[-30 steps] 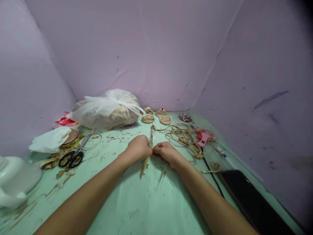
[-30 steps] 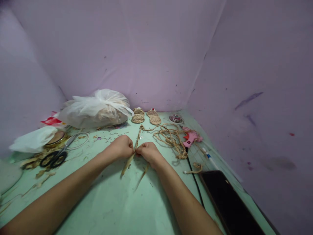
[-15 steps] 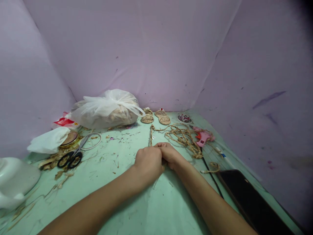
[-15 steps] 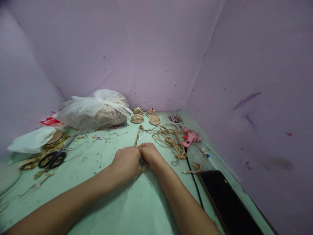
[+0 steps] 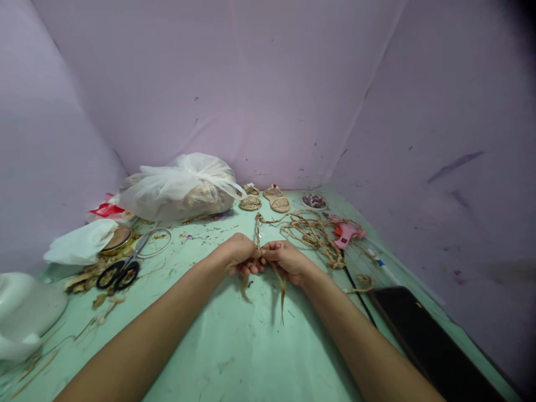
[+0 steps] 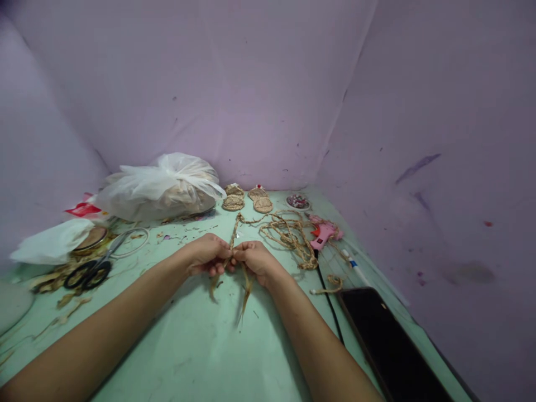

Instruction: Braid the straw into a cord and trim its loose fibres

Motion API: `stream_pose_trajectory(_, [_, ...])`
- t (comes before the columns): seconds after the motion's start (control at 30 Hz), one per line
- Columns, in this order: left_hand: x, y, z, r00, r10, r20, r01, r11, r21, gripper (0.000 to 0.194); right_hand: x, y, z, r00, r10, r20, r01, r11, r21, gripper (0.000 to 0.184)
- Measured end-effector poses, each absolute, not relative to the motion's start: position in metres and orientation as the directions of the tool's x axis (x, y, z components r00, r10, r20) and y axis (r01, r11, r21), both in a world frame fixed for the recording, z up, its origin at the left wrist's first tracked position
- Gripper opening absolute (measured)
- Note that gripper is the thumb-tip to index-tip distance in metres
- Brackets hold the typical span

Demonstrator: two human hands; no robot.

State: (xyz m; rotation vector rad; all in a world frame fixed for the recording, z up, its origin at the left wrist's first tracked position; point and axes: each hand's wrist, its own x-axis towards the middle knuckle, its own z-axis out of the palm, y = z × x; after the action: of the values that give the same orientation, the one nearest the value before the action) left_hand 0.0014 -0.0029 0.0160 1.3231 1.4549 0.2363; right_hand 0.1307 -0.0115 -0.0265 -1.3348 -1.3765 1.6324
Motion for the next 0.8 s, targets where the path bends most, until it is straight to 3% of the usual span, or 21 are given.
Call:
stream_pose_trajectory(0.17, [0.0,-0.001,0.008,0.202,0.798,-0.567,0.619,0.344,0.705,0.015,0.134,-0.01,-0.026,-0.318,0.915,-0.249,0.32,-0.143,-0.936,0.008])
stream_pose_trajectory(0.3, [-0.001,0.003,-0.003,0.133,0.845,-0.519,0.673,0.307,0.673,0.012,0.133,-0.012,-0.021,-0.259,0.955,-0.148,0.515,0.006,-0.857,0.005])
stream_pose_trajectory(0.4, [0.003,0.003,-0.011,0.09,0.869,-0.487,0.672,0.308,0.673,0.013,0.129,-0.019,-0.012,-0.193,0.981,-0.009,0.803,0.153,-0.576,0.017])
stream_pose_trajectory(0.47, [0.006,0.002,-0.013,0.078,0.875,-0.478,0.655,0.316,0.686,0.014,0.124,-0.025,-0.005,-0.161,0.987,0.012,0.918,0.154,-0.365,0.02])
stream_pose_trajectory(0.63, [0.011,-0.002,-0.013,0.062,0.871,-0.488,0.587,0.364,0.723,0.02,0.114,-0.035,0.01,-0.064,0.997,-0.037,0.978,0.055,-0.203,0.022])
stream_pose_trajectory(0.8, [0.008,-0.002,-0.014,0.096,0.843,-0.53,0.495,0.421,0.76,0.02,0.106,-0.042,0.015,-0.171,0.982,-0.081,0.972,0.154,-0.18,0.023])
